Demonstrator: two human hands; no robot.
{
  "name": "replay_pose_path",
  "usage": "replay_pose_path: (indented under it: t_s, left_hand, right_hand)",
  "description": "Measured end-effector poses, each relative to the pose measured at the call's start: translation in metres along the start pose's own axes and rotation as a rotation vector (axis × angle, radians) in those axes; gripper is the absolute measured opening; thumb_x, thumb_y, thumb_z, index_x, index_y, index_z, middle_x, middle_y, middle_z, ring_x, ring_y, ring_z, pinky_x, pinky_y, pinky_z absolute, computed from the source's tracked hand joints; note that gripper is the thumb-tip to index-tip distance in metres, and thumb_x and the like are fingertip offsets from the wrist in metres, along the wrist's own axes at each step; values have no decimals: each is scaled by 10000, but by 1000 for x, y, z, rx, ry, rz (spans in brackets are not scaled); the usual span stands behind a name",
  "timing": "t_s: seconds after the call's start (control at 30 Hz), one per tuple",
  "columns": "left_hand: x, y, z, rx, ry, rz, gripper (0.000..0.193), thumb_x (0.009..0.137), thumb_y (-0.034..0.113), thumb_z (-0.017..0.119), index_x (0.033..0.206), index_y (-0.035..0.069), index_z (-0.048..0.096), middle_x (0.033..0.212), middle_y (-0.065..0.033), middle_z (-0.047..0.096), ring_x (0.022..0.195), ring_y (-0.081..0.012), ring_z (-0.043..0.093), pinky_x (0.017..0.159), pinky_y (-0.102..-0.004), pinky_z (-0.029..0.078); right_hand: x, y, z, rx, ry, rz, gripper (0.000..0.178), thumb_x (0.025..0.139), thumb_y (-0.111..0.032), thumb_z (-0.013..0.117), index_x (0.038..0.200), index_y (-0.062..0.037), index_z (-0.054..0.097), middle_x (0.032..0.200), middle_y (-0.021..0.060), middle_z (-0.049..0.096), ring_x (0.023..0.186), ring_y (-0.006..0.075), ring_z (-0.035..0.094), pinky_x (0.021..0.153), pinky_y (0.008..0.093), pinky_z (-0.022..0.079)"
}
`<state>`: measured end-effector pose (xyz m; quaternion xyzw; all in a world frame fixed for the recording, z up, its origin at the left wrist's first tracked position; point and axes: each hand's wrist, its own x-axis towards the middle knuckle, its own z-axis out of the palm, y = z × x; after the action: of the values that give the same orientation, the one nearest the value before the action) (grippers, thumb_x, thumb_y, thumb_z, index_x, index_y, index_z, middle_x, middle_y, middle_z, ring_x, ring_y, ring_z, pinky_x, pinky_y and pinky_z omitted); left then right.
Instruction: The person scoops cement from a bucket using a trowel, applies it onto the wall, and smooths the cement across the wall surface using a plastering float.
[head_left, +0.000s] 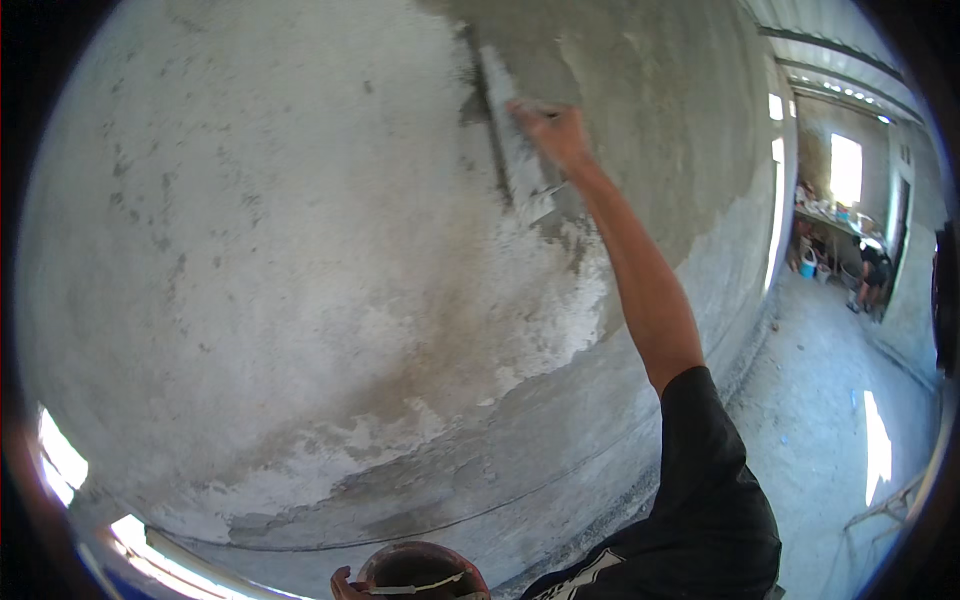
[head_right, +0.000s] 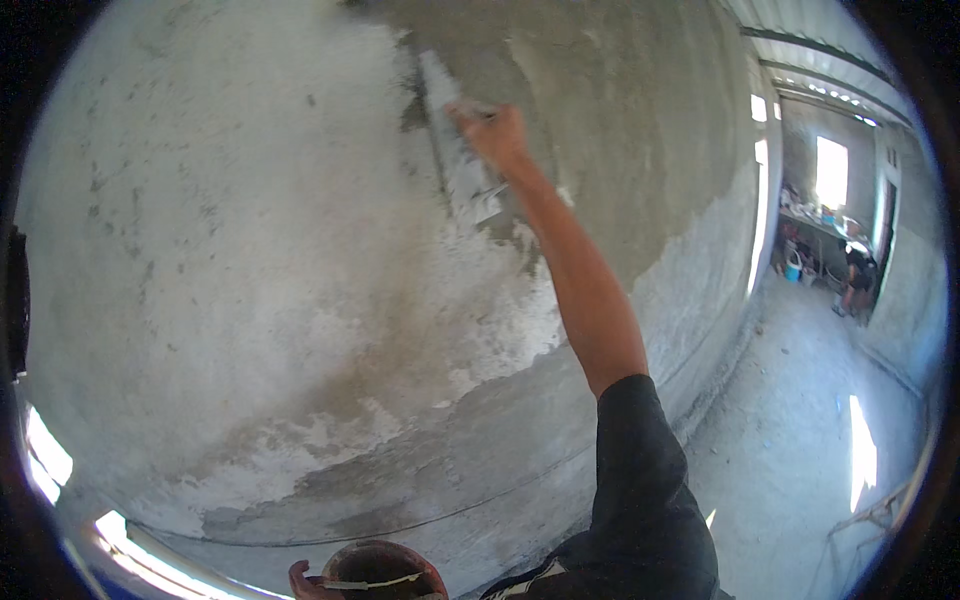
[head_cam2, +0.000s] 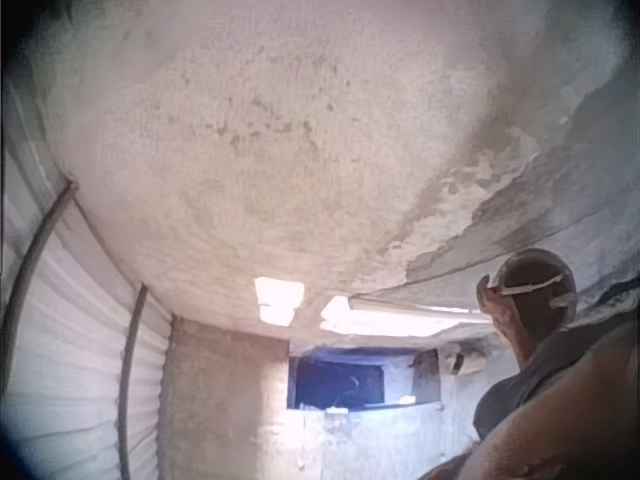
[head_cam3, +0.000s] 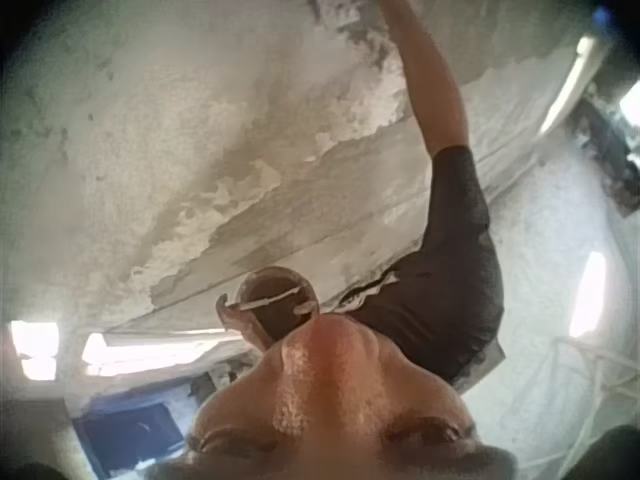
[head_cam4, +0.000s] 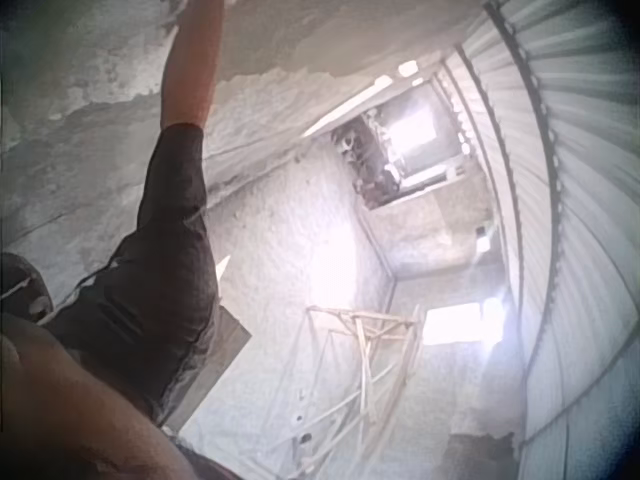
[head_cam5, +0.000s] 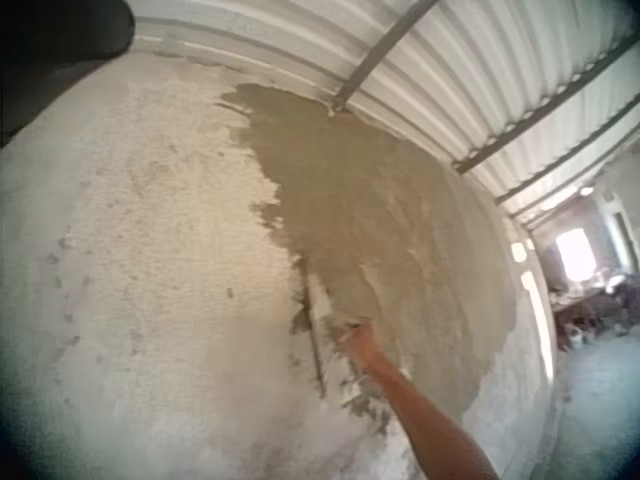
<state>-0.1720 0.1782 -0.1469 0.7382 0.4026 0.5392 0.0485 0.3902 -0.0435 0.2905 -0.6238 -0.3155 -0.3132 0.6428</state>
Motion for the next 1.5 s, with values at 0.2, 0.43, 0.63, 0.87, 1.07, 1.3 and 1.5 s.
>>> replay_pose_path:
  t_s: [0.2, 0.43, 0.63, 0.87, 1.07, 1.3, 1.5]
  left_hand:
    - [7, 36, 33, -307, -134, -105, 114, 840, 141, 648, 884, 43, 609, 719, -137, 620, 592, -344, 559, 534, -428, 469]
    - [-5, 47, 78, 328, -601, 94, 140, 807, 147, 681, 890, 54, 617, 810, -152, 667, 717, -362, 645, 689, -466, 548]
    - [-31, 146, 133, -97, -547, 193, 42, 669, -36, 542, 662, 0, 522, 599, -218, 528, 529, -365, 493, 516, -408, 380]
    - [-47, 189, 172, -569, -1016, -609, 134, 778, -72, 415, 751, 50, 463, 618, -44, 467, 528, -156, 452, 474, -295, 376]
    - [-90, 241, 205, -1109, -1180, -1315, 105, 824, -9, 494, 898, 60, 521, 749, -80, 579, 577, -178, 537, 493, -284, 432]
    - [-139, 257, 222, -1184, -1322, -1207, 311, 854, 163, 640, 1142, 58, 586, 834, -84, 670, 657, -155, 626, 542, -265, 460]
    - [-162, 300, 223, -1169, -1455, -1238, 398, 888, 224, 657, 1237, 56, 564, 1015, -108, 659, 880, -186, 648, 797, -342, 513]
  right_hand:
    - [-157, -3, -50, -195, -648, 163, 460, 842, -446, 686, 1188, -143, 673, 992, 121, 721, 781, 193, 673, 772, 332, 523]
    - [-332, 103, -131, 720, -158, 652, 464, 898, -377, 641, 1198, -24, 622, 1014, 110, 683, 890, 205, 665, 821, 340, 544]
    - [-414, 169, -154, 1246, 265, 785, 451, 958, -418, 507, 1251, -76, 532, 1022, 73, 640, 861, 213, 648, 747, 357, 559]
    - [-380, 137, -142, 1206, 273, 939, 437, 956, -421, 513, 1206, -65, 550, 1005, 71, 639, 864, 197, 644, 738, 344, 553]
    - [-425, 155, -132, 755, 139, 900, 397, 941, -418, 568, 1027, -32, 595, 849, 70, 641, 763, 168, 647, 675, 266, 543]
    - [-453, 159, -123, 968, -9, 1114, 436, 956, -454, 516, 1038, -33, 596, 852, 104, 655, 728, 216, 656, 645, 347, 557]
    - [-497, 241, -145, 1395, 84, 1297, 407, 975, -372, 486, 1128, -7, 581, 938, 135, 648, 769, 273, 660, 688, 369, 562]
